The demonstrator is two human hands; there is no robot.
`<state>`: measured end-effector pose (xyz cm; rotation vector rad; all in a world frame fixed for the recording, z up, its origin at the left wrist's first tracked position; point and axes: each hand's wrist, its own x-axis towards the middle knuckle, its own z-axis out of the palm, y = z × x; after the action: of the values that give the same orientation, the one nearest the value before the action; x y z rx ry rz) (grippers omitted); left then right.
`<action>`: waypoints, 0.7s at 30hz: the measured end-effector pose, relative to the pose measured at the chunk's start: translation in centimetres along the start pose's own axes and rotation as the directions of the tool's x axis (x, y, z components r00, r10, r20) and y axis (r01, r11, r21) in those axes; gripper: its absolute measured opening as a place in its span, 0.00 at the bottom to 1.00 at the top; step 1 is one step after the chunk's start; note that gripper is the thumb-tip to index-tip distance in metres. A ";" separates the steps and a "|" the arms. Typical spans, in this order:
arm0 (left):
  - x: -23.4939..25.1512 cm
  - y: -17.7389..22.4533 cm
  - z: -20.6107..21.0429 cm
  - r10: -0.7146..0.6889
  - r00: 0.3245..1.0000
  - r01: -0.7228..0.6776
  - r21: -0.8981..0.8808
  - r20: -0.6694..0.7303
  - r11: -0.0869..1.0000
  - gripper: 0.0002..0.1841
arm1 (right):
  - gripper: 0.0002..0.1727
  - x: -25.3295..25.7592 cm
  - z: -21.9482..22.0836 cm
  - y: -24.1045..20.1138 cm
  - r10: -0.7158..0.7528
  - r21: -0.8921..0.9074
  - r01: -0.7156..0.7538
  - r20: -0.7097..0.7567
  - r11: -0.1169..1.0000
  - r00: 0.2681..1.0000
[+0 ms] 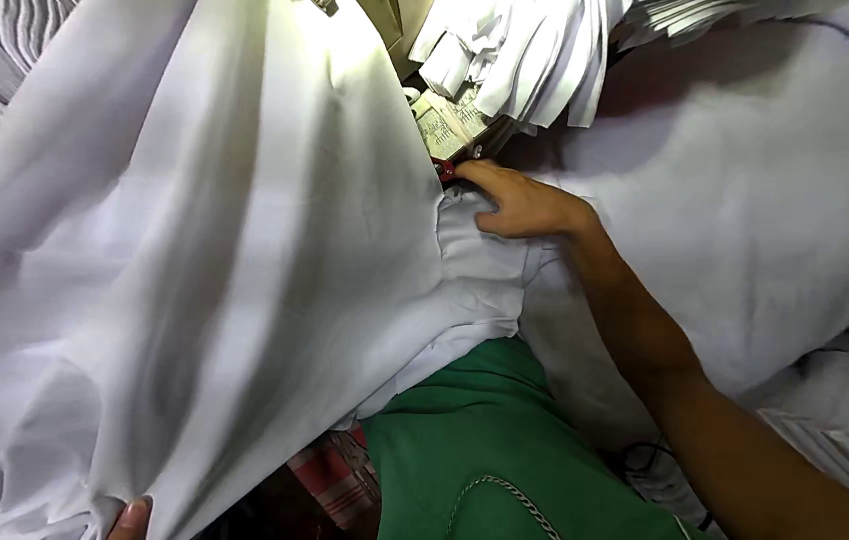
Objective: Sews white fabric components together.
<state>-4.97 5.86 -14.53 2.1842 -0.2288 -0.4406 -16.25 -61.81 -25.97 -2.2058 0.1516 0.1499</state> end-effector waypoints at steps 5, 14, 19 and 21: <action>1.3 12.3 8.1 -0.199 0.973 0.189 -0.089 -0.121 0.978 0.20 | 0.20 1.7 3.2 0.7 -0.006 0.411 0.042 -0.089 0.911 0.996; 1.7 12.2 8.8 -0.215 0.971 0.199 -0.144 -0.105 0.969 0.26 | 0.14 -4.5 4.6 -3.7 0.336 0.593 -0.057 -0.373 0.804 0.865; 1.6 6.8 5.3 -0.101 0.995 0.097 -0.200 -0.008 0.975 0.27 | 0.16 -4.8 4.9 -4.8 0.367 0.503 -0.091 -0.484 0.859 0.794; 1.5 3.8 3.5 0.025 0.998 -0.011 -0.219 0.065 0.976 0.29 | 0.17 -4.6 5.0 -5.0 0.342 0.469 -0.078 -0.510 0.879 0.789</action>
<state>-4.95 0.55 -13.81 1.9525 -0.2256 -0.5053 -20.23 -54.56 -24.22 -1.7171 0.7177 -0.4145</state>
